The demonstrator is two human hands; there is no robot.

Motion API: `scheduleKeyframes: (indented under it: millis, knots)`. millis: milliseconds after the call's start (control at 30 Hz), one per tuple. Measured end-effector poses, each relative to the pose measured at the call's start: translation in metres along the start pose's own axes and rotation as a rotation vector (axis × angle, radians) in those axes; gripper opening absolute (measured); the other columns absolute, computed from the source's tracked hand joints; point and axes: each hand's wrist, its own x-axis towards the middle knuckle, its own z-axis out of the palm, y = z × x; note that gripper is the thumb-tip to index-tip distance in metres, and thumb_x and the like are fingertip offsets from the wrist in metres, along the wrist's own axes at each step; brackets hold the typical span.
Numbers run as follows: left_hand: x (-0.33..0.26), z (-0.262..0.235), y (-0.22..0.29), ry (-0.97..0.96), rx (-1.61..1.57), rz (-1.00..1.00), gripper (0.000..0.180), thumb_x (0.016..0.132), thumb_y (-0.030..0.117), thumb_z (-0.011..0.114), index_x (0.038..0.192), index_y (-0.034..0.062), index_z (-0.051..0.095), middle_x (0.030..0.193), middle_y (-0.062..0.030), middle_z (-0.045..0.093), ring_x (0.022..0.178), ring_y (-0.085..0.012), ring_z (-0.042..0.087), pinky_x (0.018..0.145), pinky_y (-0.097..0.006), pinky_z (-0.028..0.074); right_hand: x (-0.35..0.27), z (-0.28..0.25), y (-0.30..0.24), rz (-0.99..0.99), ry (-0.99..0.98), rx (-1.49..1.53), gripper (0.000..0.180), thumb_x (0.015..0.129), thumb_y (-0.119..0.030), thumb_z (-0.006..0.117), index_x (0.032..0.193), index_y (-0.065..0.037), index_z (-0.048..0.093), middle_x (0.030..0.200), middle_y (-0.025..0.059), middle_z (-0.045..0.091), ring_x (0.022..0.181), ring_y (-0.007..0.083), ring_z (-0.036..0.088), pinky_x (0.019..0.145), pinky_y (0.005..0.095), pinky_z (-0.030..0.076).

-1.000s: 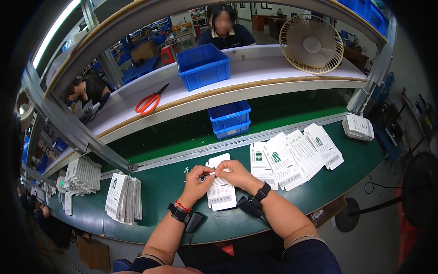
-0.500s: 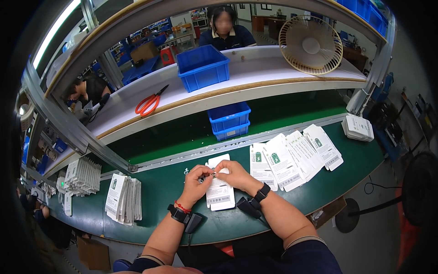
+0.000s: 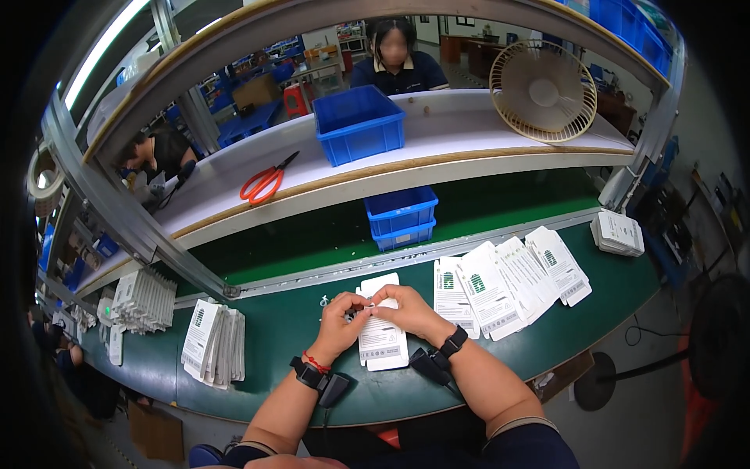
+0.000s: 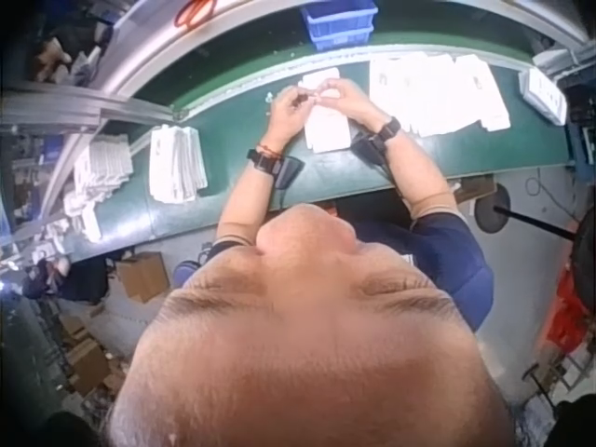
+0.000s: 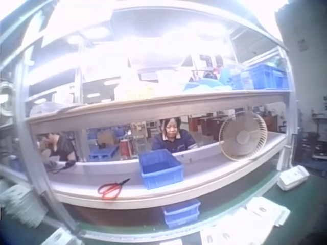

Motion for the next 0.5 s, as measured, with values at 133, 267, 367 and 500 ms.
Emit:
scheduleKeyframes:
  millis: [133,267,367,500]
  knots:
    - [0.0016,-0.0001,-0.0013,0.019,0.014,0.013,0.013,0.080,0.007,0.068,0.091,0.0011,0.065,0.082,-0.0085,0.062,0.074,-0.0174,0.060,0.066,-0.028,0.048,0.0013,0.0004,0.0022,0.029,0.018,0.029,0.015,0.083,-0.013,0.068,0.090,-0.001,0.064,0.089,0.0063,0.065,0.084,0.0115,0.058,0.076,0.0266,0.046]
    - [0.0031,-0.0005,0.0014,0.016,0.004,0.006,0.015,0.080,0.006,0.067,0.094,0.0012,0.066,0.082,-0.0086,0.062,0.074,-0.0178,0.060,0.067,-0.028,0.048,0.0025,-0.0009,0.0049,0.066,0.009,0.032,0.014,0.085,-0.013,0.066,0.088,0.000,0.065,0.084,0.0055,0.065,0.081,0.0104,0.057,0.074,0.0267,0.046]
    - [0.0040,-0.0016,0.0060,0.010,0.007,0.011,0.015,0.080,0.006,0.066,0.094,0.0012,0.066,0.082,-0.0087,0.062,0.074,-0.0177,0.060,0.067,-0.028,0.048,0.0036,-0.0005,0.0073,0.070,0.009,0.040,0.014,0.087,-0.013,0.065,0.087,0.001,0.065,0.082,0.0053,0.065,0.079,0.0096,0.057,0.073,0.0266,0.046]
    - [0.0030,-0.0016,0.0036,-0.018,0.011,0.018,0.015,0.080,0.005,0.066,0.094,0.0009,0.066,0.081,-0.0083,0.061,0.074,-0.0170,0.059,0.067,-0.028,0.048,0.0030,-0.0004,0.0078,0.093,0.004,0.061,0.015,0.088,-0.013,0.064,0.087,0.002,0.065,0.081,0.0054,0.065,0.079,0.0091,0.056,0.071,0.0262,0.047]
